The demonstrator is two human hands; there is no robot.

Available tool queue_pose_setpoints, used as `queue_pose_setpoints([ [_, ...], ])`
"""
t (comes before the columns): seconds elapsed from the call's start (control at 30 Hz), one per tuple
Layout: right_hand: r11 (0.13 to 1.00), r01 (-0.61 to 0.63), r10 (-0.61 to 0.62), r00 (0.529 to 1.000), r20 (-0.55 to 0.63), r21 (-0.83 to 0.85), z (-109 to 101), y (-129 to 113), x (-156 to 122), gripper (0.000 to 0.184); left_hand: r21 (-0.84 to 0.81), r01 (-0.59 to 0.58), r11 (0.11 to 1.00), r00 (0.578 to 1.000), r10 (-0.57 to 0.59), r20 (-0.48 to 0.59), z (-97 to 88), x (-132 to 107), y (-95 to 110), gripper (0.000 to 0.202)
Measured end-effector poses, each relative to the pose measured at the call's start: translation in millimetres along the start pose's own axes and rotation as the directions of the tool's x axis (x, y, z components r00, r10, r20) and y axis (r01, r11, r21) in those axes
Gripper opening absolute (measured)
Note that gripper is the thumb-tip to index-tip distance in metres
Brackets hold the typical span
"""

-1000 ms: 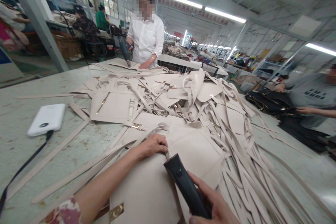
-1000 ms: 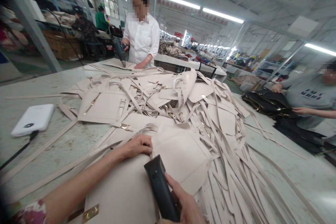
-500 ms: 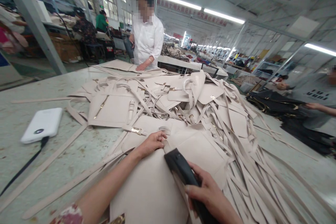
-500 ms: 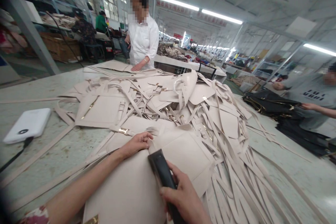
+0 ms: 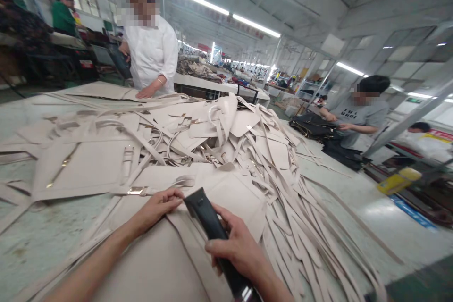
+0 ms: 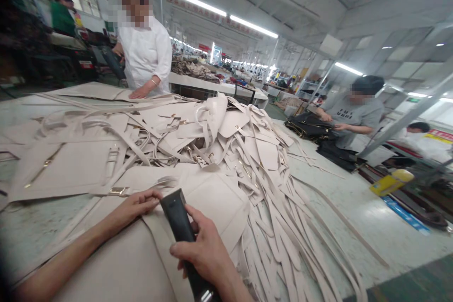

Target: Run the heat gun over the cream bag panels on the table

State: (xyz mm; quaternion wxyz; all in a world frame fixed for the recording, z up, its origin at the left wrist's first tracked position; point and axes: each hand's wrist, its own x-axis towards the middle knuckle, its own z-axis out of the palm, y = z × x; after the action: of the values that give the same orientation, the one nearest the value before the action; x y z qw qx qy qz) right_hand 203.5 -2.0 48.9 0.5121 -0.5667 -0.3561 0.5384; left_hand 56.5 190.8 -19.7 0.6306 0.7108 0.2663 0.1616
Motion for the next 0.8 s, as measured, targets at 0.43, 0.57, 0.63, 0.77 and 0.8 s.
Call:
queue_pose_setpoints([
  [0.43, 0.995, 0.024, 0.01, 0.943, -0.332, 0.098, -95, 30, -94, 0.076, 0.966, -0.016, 0.259, 0.955, 0.291, -0.062, 57.7, -5, 69, 0.045],
  [0.57, 0.996, 0.042, -0.019, 0.955, -0.297, 0.073, -107, 24, -64, 0.067, 0.908, -0.31, 0.283, 0.923, 0.318, 0.216, 136.5, 36, 42, 0.064],
  [0.63, 0.995, 0.043, -0.02, 0.965, -0.262, 0.086, -114, 25, -47, 0.062, 0.908, -0.331, 0.256, 0.919, 0.304, 0.249, 151.2, 48, 22, 0.065],
  [0.77, 0.993, 0.009, 0.014, 0.982, -0.191, 0.119, -128, 35, -13, 0.053, 0.903, -0.341, 0.26, 0.903, 0.357, 0.238, 147.6, 46, 0, 0.066],
  [0.8, 0.992, -0.001, 0.022, 0.984, -0.174, 0.123, -131, 37, -5, 0.05, 0.9, -0.343, 0.268, 0.9, 0.368, 0.234, 145.8, 43, 0, 0.065],
])
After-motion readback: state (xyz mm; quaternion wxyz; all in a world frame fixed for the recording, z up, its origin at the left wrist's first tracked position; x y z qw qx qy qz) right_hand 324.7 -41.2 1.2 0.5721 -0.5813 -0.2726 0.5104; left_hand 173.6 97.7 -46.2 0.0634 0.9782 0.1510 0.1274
